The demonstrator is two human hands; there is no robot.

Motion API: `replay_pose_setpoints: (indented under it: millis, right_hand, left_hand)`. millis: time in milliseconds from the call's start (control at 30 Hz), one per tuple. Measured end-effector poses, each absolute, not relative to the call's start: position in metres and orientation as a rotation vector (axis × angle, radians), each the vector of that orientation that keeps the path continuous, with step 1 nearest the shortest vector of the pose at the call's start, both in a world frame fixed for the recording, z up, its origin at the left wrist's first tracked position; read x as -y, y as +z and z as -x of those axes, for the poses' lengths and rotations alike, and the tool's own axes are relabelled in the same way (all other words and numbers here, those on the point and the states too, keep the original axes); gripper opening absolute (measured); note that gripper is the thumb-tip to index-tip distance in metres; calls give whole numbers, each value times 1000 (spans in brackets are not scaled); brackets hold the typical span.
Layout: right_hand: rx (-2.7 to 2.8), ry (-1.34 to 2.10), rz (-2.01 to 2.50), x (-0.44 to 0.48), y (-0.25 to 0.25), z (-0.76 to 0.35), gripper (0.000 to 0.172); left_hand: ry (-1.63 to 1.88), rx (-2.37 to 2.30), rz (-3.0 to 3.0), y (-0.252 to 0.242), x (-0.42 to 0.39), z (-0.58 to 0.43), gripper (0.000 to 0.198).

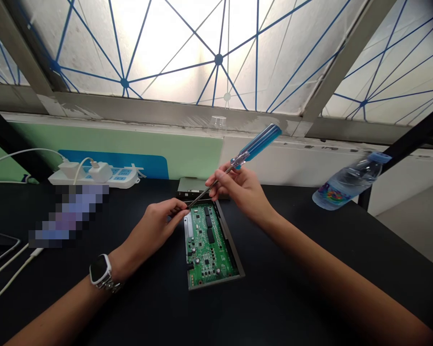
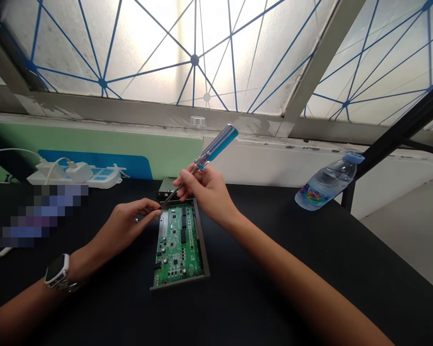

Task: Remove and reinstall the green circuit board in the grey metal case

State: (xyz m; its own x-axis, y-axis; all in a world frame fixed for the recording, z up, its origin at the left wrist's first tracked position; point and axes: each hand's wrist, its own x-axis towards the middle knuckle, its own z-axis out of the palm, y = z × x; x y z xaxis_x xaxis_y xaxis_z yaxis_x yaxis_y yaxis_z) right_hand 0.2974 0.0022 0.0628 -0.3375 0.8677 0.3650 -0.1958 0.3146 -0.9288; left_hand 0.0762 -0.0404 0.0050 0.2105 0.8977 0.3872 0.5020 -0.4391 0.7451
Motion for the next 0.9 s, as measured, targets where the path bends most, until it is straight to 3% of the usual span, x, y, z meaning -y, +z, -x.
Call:
replay_pose_setpoints:
  millis: [133,367,433,533,600,700,900]
  right_hand:
    - [1660,1259,633,4,68,-292,21]
    - [1868,921,689,2,84,-277,25]
    - [1832,880,700,-4,91,-276,30]
    - [1765,844,718,-13,93,-278,36]
    - [1715,849,731,-18,87,-281,39]
    - [1663,915,741,-24,71,-285,40]
    - [1634,949,750,-34,47,-280,38]
  left_hand:
    - [1208,-1262,-1934,4,41,-79,7]
    - [1052,-1278,-2105,7,38,-76,19]
    - [954,-1258,-2198,8,37,-70,38]
    - [670,-1190,-2245,6,40,-61,112]
    - [526,-1186,-2241,4,43,-58,142]
    - [411,-1198,-2245,3,47,-58,156]
    - [339,-1206,-2240,6,48,-63,159]
